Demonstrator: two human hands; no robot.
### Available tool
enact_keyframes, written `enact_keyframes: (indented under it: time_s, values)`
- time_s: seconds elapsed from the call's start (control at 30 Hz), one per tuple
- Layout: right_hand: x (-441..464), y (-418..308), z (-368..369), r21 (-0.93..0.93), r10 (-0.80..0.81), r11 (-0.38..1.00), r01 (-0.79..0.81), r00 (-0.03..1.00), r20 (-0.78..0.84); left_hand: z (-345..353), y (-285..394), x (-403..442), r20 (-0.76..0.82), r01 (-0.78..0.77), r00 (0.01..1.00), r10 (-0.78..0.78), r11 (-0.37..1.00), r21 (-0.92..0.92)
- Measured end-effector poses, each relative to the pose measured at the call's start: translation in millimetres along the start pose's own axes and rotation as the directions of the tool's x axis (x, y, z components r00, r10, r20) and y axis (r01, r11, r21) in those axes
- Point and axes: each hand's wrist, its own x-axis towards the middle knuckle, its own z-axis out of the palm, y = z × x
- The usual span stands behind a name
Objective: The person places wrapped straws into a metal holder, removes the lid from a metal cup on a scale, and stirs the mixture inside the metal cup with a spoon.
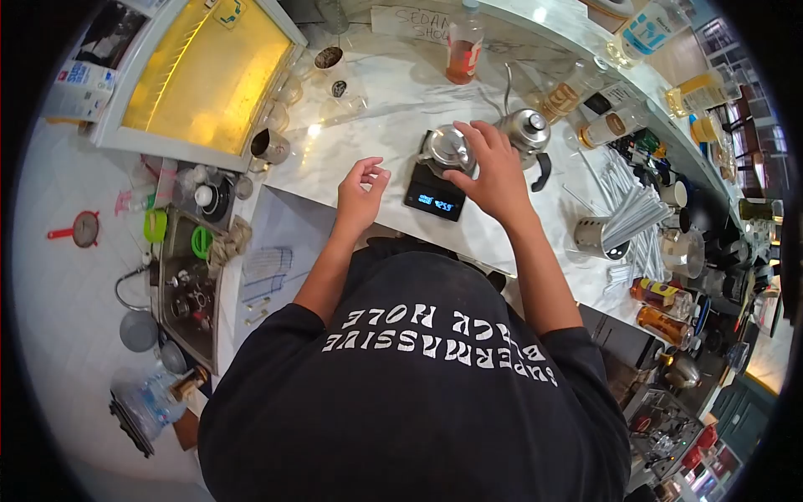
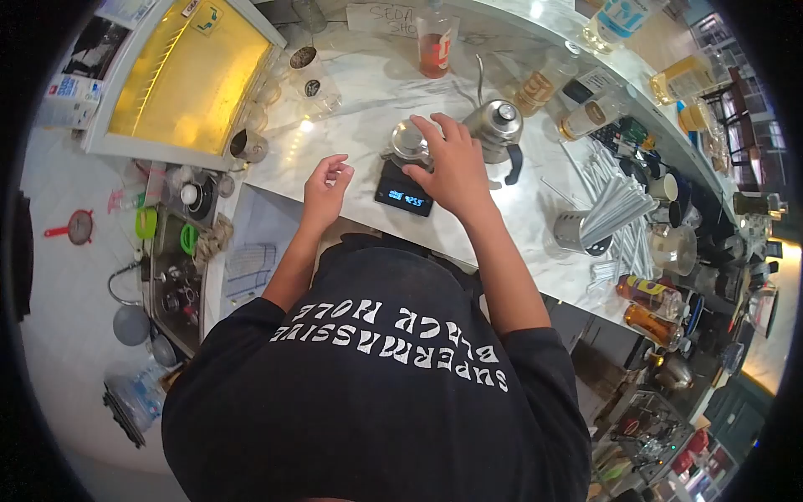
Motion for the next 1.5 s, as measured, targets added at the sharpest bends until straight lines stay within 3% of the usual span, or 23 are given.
enact_keyframes:
  time_s: [0.1, 0.23, 0.53, 0.63, 0.67, 0.8, 0.9, 1.0, 1.03, 1.2, 1.5]
  values:
    - [16, -8, 14, -0.118, 0.044, 0.992, -0.035, 0.996, 0.073, -21, -9, 19, 0.096, -0.001, 0.995, 0.000, 1.000, 0.009]
    - [21, -15, 22, 0.007, 0.143, 0.989, -0.146, 0.980, 0.138, -36, -19, 33, 0.196, -0.001, 0.981, -0.002, 1.000, 0.015]
    - [20, -20, 19, 0.193, 0.203, 0.959, -0.209, 0.978, 0.050, -27, -27, 44, 0.268, 0.024, 0.963, -0.009, 0.998, -0.052]
    - [16, -23, 16, 0.388, 0.307, 0.876, -0.286, 0.952, 0.010, -32, -32, 47, 0.269, 0.024, 0.963, -0.019, 1.000, -0.015]
    - [9, -13, 22, 0.354, 0.288, 0.900, -0.256, 0.957, -0.041, -33, -35, 48, 0.264, 0.035, 0.964, -0.029, 0.999, -0.017]
    - [-23, -9, 28, 0.458, 0.453, 0.821, -0.342, 0.878, -0.157, -34, -46, 47, 0.267, 0.074, 0.961, -0.069, 0.997, -0.010]
    - [-57, -1, 38, 0.502, 0.640, 0.715, -0.486, 0.743, -0.193, -31, -55, 47, 0.280, 0.074, 0.957, -0.074, 0.997, 0.009]
    - [-96, 25, 66, 0.362, 0.665, 0.740, -0.567, 0.698, -0.266, -33, -65, 47, 0.318, 0.084, 0.943, -0.097, 0.995, 0.054]
    - [-109, 38, 78, 0.227, 0.589, 0.808, -0.544, 0.749, -0.304, -32, -67, 48, 0.335, 0.087, 0.936, -0.106, 0.994, 0.071]
    - [-135, 60, 113, -0.058, 0.547, 0.822, -0.566, 0.814, -0.195, -27, -76, 47, 0.325, 0.068, 0.940, -0.104, 0.990, 0.122]
    - [-154, 77, 125, -0.140, 0.383, 0.899, -0.415, 0.900, -0.207, -18, -77, 7, 0.193, 0.118, 0.972, -0.133, 0.989, 0.090]
